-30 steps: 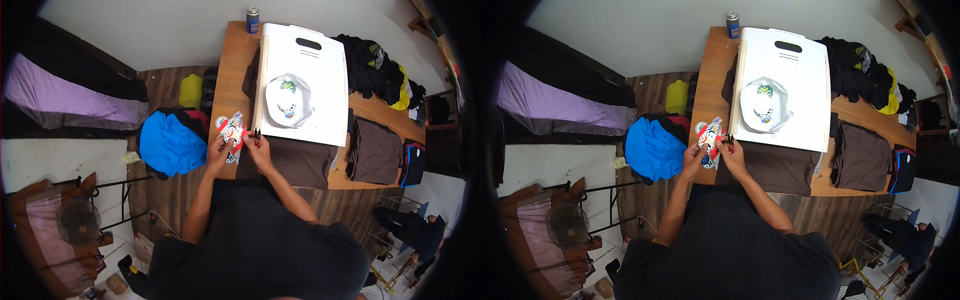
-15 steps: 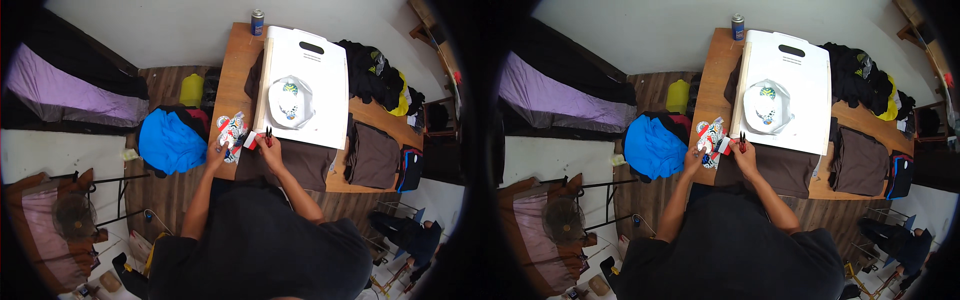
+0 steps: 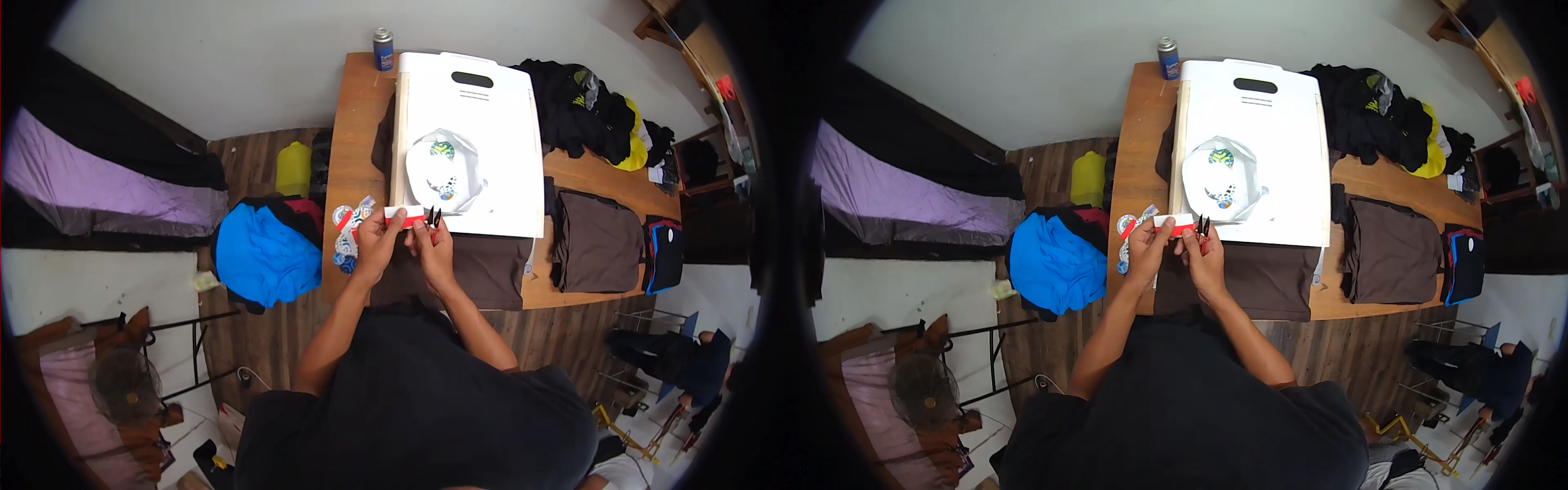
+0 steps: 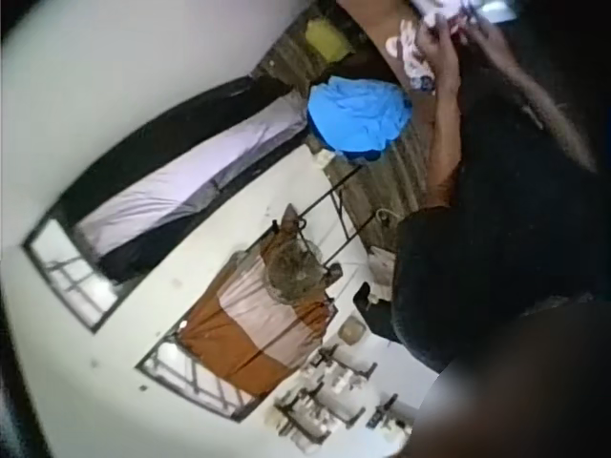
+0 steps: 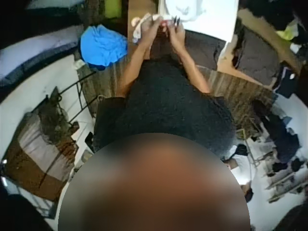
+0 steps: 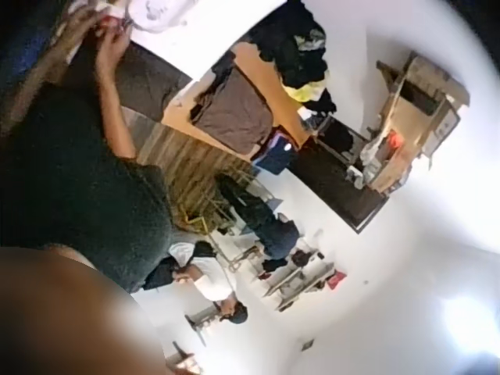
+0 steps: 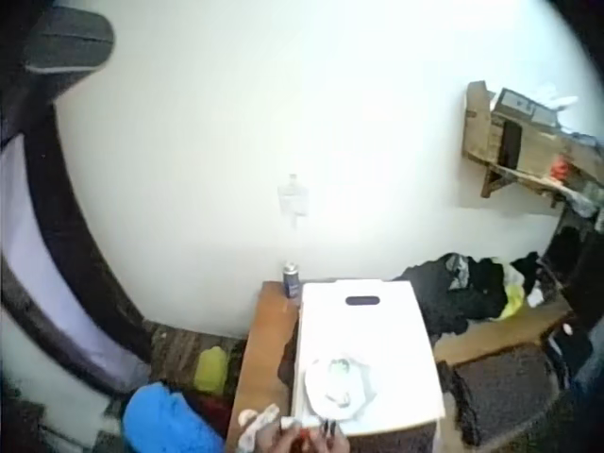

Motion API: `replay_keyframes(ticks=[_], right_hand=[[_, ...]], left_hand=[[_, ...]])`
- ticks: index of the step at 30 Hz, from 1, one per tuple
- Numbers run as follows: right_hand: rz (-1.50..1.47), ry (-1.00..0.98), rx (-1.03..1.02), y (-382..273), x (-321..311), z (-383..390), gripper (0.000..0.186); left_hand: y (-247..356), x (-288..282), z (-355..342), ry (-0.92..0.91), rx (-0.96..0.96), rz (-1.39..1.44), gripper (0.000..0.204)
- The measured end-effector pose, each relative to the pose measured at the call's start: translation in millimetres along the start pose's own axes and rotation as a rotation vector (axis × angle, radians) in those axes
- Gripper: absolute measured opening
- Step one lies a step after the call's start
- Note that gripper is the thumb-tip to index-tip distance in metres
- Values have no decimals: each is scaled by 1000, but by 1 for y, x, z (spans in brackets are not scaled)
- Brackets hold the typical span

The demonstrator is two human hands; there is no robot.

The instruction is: Aligning a t-shirt on a printing board, measuring for placement, and using a heat press to apply a design.

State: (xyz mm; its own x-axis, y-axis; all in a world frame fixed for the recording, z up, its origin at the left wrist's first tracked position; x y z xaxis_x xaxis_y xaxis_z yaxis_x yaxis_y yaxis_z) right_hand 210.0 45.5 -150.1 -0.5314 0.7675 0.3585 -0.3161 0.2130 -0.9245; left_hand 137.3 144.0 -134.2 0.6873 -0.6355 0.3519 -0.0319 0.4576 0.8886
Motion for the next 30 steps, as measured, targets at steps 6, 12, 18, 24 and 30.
replay_keyframes(ticks=[6,12,18,24,30], right_hand=[[-180,-41,17,-4,-33,-12,39],[-93,-159,-120,-31,-37,-20,36],[-86,-118,-210,-30,-36,-30,35],[-133,-78,-207,-23,-35,-34,34],[-153,-76,-178,-26,-35,-36,34]], left_hand=[[22,26,-28,59,65,-35,23],[33,48,-43,5,145,-92,22],[26,48,-49,-17,133,-137,26],[35,61,-43,-17,133,-80,26],[28,58,-46,-21,131,-71,25]])
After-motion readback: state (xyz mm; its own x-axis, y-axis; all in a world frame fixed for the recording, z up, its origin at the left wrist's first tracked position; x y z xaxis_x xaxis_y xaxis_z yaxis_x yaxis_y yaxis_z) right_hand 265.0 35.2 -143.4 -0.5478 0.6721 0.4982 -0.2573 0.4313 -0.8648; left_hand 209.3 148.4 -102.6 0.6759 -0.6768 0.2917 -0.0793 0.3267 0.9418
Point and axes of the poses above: each hand's wrist, its own z-axis away from the middle knuckle, its own x-axis out of the palm, y = z × x, the point moved 1 cm from there along -z, towards the middle knuckle, and after that the axes turned 8 degrees about -x, right-handed, at the moved point
